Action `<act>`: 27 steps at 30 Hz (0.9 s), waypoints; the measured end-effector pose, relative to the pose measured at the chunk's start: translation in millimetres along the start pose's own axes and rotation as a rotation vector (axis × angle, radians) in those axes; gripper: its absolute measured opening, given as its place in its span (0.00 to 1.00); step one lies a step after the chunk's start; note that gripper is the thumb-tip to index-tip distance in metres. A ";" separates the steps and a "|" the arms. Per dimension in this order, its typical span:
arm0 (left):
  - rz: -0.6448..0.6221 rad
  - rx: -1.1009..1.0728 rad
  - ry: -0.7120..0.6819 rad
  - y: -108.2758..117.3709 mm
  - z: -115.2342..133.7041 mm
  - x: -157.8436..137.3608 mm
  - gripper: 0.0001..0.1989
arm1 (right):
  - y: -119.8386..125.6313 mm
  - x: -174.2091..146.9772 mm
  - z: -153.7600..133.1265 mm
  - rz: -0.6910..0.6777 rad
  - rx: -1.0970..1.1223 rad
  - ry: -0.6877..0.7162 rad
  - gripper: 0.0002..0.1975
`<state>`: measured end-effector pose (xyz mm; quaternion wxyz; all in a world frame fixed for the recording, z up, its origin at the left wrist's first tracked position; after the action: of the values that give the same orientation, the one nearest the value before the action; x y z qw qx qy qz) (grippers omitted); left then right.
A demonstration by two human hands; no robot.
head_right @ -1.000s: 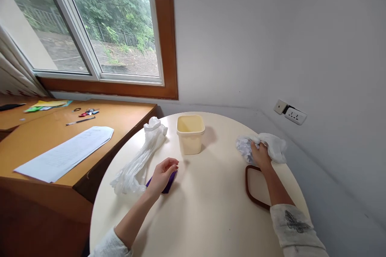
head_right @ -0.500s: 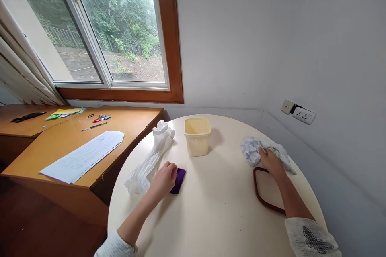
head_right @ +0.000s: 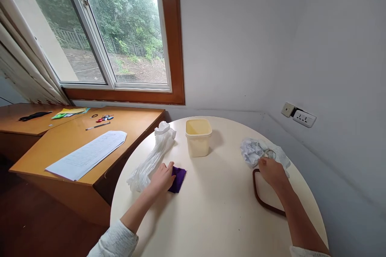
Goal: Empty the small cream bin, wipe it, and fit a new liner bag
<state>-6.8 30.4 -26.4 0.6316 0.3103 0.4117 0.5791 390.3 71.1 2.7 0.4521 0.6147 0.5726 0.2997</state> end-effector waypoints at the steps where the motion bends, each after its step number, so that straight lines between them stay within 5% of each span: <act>1: -0.003 -0.024 0.005 0.3 -0.4 0.4 0.18 | 0.7 -5.0 -7.1 0.022 0.012 0.041 0.14; 7: -0.043 -0.197 0.001 5.9 1.9 0.6 0.20 | -32.3 -45.3 -76.8 0.191 0.312 0.598 0.13; 10: -0.109 -0.317 -0.050 9.4 12.2 -1.3 0.18 | -71.5 -72.3 -114.1 -0.021 0.507 0.766 0.14; 13: -0.221 -0.502 -0.112 10.3 29.9 -5.3 0.17 | -106.4 -99.2 -144.1 -0.301 0.604 0.817 0.26; 17: -0.304 -0.768 -0.189 10.5 53.7 -13.1 0.16 | -128.4 -114.9 -165.4 -0.431 0.813 0.737 0.37; 23: -0.447 -1.079 -0.302 8.8 73.8 -20.1 0.14 | -129.5 -100.1 -161.8 -0.375 1.126 0.535 0.21; 27: -0.468 -0.943 -0.355 3.5 80.0 -16.3 0.11 | -133.8 -93.9 -150.2 -0.495 1.472 0.295 0.18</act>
<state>62.1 21.5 16.8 0.8737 -0.0129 0.0530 0.4835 183.8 2.8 -41.8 -0.0980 0.5646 0.7978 -0.1872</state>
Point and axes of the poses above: each hand's wrist, its own x-axis towards the middle knuckle, its own y-axis out of the back of the hand, z = x × y, the point moved 2 cm from there along x, towards the middle knuckle, and after that the axes turned 12 degrees about -z, right-handed, at the moved point
